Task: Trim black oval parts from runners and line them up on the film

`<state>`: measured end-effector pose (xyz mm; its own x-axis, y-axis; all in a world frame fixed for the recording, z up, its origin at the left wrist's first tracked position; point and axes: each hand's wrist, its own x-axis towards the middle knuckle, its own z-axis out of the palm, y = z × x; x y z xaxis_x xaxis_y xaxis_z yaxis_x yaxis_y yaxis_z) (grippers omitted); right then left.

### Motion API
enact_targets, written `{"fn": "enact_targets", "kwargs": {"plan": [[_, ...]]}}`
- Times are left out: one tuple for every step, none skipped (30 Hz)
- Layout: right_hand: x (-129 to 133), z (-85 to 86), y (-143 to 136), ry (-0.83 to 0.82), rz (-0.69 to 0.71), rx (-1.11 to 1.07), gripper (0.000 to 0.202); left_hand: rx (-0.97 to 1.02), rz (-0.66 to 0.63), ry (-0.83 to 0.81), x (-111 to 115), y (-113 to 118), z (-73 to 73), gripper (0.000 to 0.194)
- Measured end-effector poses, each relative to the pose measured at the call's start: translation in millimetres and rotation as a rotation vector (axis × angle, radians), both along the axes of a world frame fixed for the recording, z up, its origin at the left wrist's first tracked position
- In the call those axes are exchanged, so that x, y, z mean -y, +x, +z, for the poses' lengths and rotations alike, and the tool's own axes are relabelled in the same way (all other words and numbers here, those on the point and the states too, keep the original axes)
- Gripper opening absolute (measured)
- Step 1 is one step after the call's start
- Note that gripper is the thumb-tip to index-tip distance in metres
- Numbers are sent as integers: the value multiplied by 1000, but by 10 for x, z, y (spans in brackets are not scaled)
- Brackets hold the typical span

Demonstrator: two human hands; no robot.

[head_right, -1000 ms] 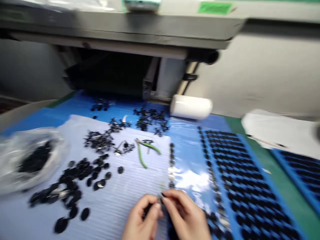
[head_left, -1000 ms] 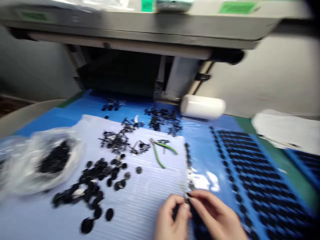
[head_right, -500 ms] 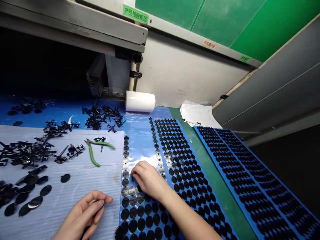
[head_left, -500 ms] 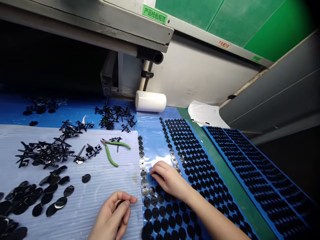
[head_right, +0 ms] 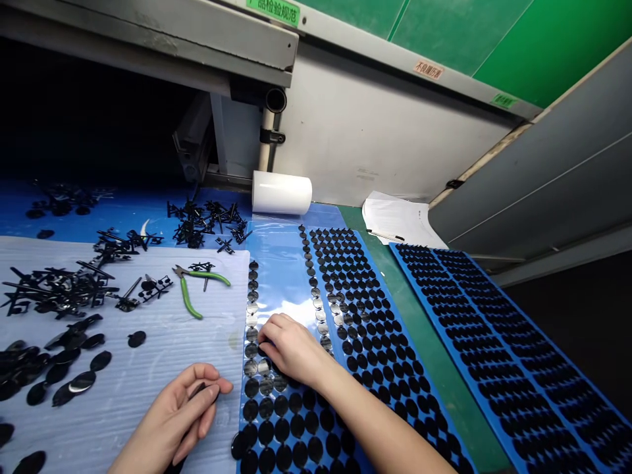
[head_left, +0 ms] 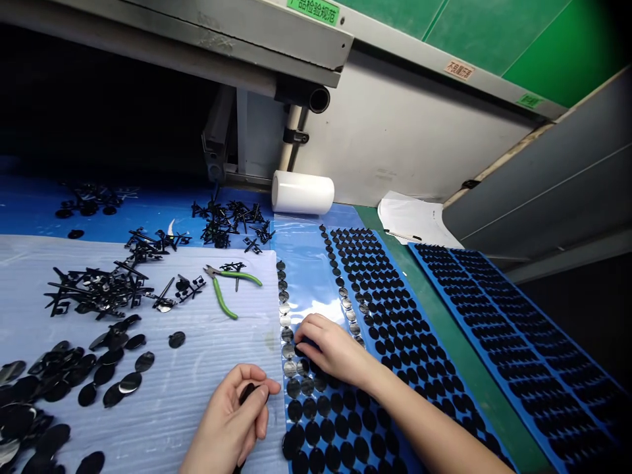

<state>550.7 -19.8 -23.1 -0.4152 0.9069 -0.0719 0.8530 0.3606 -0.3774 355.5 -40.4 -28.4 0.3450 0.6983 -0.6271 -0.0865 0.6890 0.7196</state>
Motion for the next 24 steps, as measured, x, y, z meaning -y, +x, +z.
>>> {"fn": "enact_targets", "kwargs": {"plan": [[6,-10,4,2,-8,-5,6,2,-8,0,-2,-2,-4,22],[13,-17,4,5,-16,-8,6,6,-18,5,-3,-3,-8,23],[22,-23,1,10,-26,-8,7,14,-26,11,-3,-4,-13,23],[31,-27,-3,14,-37,-7,8,23,-30,16,-3,-4,-16,23],[39,-30,-8,19,-49,-6,9,28,-32,18,-2,-2,-16,23],[46,-33,-12,24,-62,-4,10,28,-31,18,-1,2,-14,23],[51,-37,-16,27,-73,-2,10,24,-20,15,-1,7,-8,23],[54,-40,-19,28,-83,-1,10,16,3,14,0,13,1,23],[55,-44,-22,28,-90,-1,9,4,33,12,1,21,12,23],[54,-48,-25,27,-96,-1,9,-10,62,10,1,28,24,24],[52,-50,-28,26,-100,0,9,-20,84,6,2,37,35,25],[50,-51,-31,25,-105,0,8,-25,96,-1,3,45,46,27],[47,-51,-35,23,-108,1,8,-25,97,-10,4,53,54,27],[44,-50,-40,22,-110,2,8,-21,92,-16,6,61,61,27],[42,-50,-45,21,-113,3,8,-14,87,-19,8,69,64,26],[39,-50,-49,20,-114,3,8,-3,90,-18,10,78,65,24],[37,-52,-53,18,-116,3,8,7,98,-16,12,87,63,22],[34,-55,-56,17,-117,2,8,14,108,-15,13,96,60,22],[33,-61,-58,15,-120,0,8,18,117,-13,12,105,54,21],[32,-66,-60,14,-123,-2,8,22,128,-14,10,113,47,21],[34,-71,-62,14,-127,-5,8,22,136,-11,7,119,39,21],[39,-72,-65,15,-132,-9,8,19,139,-7,1,123,31,21],[48,-69,-70,18,-139,-9,8,10,131,-8,-5,126,24,21],[63,-59,-80,25,-150,-13,9,-2,115,-11,-13,127,18,21]]}}
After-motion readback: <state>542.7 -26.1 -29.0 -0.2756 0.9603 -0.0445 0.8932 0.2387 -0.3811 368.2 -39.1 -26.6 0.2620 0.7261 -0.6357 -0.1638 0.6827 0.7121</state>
